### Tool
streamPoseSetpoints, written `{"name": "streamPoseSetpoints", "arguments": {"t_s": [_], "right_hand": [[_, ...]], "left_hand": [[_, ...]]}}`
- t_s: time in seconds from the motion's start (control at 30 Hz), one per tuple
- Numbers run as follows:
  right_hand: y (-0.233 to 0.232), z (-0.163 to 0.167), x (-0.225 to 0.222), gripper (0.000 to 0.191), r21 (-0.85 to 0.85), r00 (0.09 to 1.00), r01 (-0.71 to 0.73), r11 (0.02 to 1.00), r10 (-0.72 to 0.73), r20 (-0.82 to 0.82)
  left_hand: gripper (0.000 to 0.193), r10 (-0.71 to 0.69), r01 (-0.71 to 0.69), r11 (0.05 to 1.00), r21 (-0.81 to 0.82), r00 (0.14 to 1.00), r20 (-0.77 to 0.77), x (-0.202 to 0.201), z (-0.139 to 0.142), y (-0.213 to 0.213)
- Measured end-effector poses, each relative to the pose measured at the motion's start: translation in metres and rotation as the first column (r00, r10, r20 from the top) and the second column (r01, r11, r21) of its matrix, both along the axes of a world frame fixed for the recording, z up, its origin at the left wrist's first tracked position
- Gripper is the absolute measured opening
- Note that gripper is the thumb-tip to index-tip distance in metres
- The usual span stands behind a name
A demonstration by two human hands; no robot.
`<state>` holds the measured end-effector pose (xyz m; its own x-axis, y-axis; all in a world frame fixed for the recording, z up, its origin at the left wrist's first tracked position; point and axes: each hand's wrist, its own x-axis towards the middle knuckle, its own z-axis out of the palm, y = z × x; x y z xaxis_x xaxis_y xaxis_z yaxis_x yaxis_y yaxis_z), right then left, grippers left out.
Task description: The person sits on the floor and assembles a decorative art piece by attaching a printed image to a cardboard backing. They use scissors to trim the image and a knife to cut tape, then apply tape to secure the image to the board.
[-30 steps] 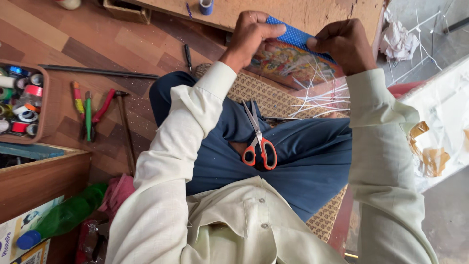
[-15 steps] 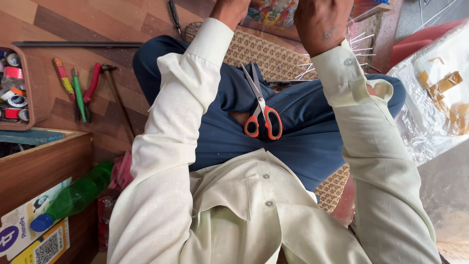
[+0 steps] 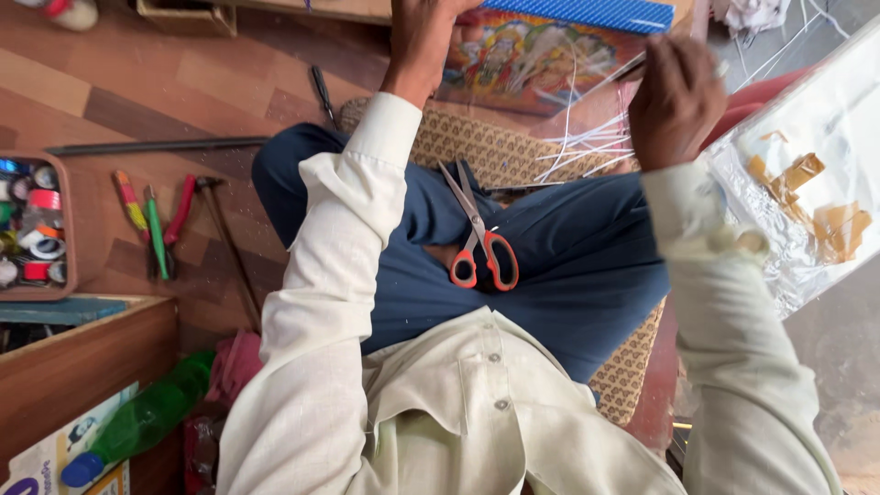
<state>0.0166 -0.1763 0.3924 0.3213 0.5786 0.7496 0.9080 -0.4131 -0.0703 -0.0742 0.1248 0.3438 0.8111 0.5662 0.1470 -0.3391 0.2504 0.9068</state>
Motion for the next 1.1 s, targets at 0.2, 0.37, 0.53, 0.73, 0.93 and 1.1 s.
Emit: {"name": "streamPoseSetpoints", "arguments": {"t_s": [0.2, 0.37, 0.53, 0.73, 0.93, 1.1], "right_hand": [[0.021, -0.099, -0.079, 0.011, -0.658, 0.916, -0.195, 0.728, -0.104, -0.387], [0.034, -0.151, -0.087, 0.010, -0.866, 0.968, -0.152, 0.477, -0.106, -0.229], [0.024, -0.110, -0.072, 0.019, -0.666, 0.861, -0.147, 0.731, -0.237, -0.450], [-0.003, -0.008, -0.077, 0.010, 0.611, 0.600, 0.065, 0.789, 0.458, -0.655], [-0.002, 0.051, -0.069, 0.014, 0.737, 0.214, 0.343, 0.582, 0.716, -0.664], [-0.004, 0.065, -0.084, 0.021, 0.818, 0.444, 0.186, 0.544, 0.696, -0.564]], "left_hand": [[0.017, 0.006, -0.005, 0.998, 0.055, 1.000, -0.025, -0.008, 0.017, -0.007], [0.020, -0.016, 0.016, 0.998, 0.053, 1.000, 0.001, -0.015, 0.019, -0.012], [0.023, -0.037, 0.037, 0.998, 0.044, 0.999, 0.010, -0.019, 0.014, -0.013], [0.021, -0.051, 0.051, 0.998, 0.022, 0.999, 0.003, -0.025, 0.013, -0.016], [0.019, -0.059, 0.060, 0.998, 0.031, 0.998, -0.024, -0.030, 0.020, -0.019], [0.019, -0.032, 0.030, 0.997, 0.074, 0.999, 0.026, -0.039, 0.019, -0.029]]}}
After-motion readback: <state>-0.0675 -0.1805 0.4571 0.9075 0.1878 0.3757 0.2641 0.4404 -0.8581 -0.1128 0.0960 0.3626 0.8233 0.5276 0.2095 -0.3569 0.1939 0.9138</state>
